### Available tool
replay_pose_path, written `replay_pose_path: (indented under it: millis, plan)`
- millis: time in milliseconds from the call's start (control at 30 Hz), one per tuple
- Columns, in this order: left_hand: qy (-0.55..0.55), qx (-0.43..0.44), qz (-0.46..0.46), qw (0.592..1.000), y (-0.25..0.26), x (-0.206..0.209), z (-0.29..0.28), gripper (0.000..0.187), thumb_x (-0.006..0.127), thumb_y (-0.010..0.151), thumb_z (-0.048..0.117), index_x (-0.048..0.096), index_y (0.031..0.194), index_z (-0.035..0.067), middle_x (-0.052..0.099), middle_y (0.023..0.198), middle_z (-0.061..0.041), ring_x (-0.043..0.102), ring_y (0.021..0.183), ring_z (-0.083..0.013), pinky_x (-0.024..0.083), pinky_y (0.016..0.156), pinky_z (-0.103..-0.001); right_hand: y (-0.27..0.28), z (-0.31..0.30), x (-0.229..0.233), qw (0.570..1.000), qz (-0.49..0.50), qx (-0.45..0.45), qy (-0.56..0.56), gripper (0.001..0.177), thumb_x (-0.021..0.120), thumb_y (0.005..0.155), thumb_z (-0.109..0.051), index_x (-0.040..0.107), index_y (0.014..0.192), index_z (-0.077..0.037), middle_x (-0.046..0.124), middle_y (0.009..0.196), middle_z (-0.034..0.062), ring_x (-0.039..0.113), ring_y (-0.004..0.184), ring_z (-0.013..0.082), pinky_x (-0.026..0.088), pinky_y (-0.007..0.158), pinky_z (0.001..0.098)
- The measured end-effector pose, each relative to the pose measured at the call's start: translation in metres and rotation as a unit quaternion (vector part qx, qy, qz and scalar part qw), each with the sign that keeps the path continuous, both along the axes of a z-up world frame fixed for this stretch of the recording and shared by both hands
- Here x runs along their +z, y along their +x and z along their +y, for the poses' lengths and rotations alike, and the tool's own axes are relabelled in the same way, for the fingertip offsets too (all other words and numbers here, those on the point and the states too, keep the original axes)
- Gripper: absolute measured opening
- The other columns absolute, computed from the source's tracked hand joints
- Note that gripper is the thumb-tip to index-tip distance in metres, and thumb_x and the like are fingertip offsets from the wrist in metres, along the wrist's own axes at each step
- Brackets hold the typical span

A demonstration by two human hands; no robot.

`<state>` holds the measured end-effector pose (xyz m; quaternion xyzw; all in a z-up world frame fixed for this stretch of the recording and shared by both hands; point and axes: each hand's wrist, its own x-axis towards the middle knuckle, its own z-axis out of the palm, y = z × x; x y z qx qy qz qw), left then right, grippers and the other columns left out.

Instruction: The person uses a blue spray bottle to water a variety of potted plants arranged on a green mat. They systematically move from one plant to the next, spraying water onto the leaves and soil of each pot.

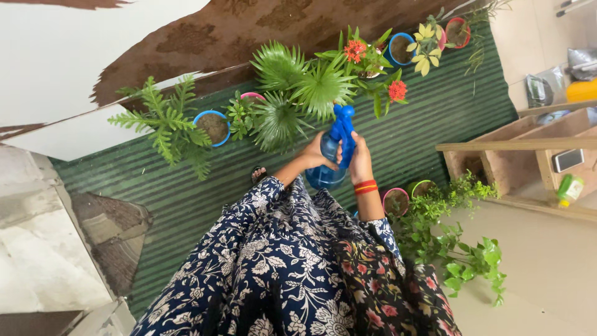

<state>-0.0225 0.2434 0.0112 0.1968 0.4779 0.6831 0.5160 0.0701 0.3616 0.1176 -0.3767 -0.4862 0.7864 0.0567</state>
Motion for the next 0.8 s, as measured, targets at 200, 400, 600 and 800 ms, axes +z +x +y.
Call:
replay_pose_path:
  millis: [200,400,600,800]
  plan:
    - [0.038,0.002,-0.025,0.999,0.017,-0.006,0.018,0.120,0.091,0.057,-0.013,0.019,0.151,0.006,0.067,0.104,-0.007,0.071,0.091,-0.0199,0.062,0.087,-0.041,0.005,0.009,0.017,0.999,-0.029,-0.022,0.039,0.040,0.052,0.096,-0.042,0.063,0.095,-0.003,0.061,0.070,0.0061,0.055,0.055,0.0177,0.046,0.054,0.0307]
    - [0.005,-0.003,-0.027,1.000,0.012,0.002,0.003,0.124,0.088,0.058,-0.015,0.015,0.155,0.010,0.067,0.103,-0.008,0.071,0.091,-0.0210,0.062,0.086,-0.041,-0.004,-0.004,0.022,0.997,-0.073,-0.022,0.029,0.043,0.050,0.097,-0.045,0.060,0.089,-0.004,0.057,0.063,0.0054,0.052,0.049,0.0169,0.043,0.049,0.0306]
    - [-0.036,0.046,-0.015,0.998,0.021,-0.029,0.003,0.130,0.090,0.055,-0.011,0.010,0.155,0.010,0.066,0.097,-0.006,0.070,0.089,-0.0186,0.061,0.084,-0.038,-0.013,-0.013,0.007,0.994,-0.083,0.014,0.075,0.033,0.054,0.096,-0.033,0.063,0.089,-0.002,0.060,0.065,0.0062,0.052,0.050,0.0159,0.042,0.048,0.0305]
    - [-0.103,0.048,0.104,0.988,-0.005,-0.053,-0.008,0.129,0.096,0.054,0.003,0.017,0.157,0.006,0.064,0.101,-0.008,0.068,0.094,-0.0200,0.057,0.089,-0.036,-0.028,-0.024,0.006,0.993,-0.068,0.059,0.075,0.036,0.054,0.101,-0.037,0.063,0.089,-0.004,0.064,0.069,0.0053,0.057,0.053,0.0138,0.046,0.050,0.0284]
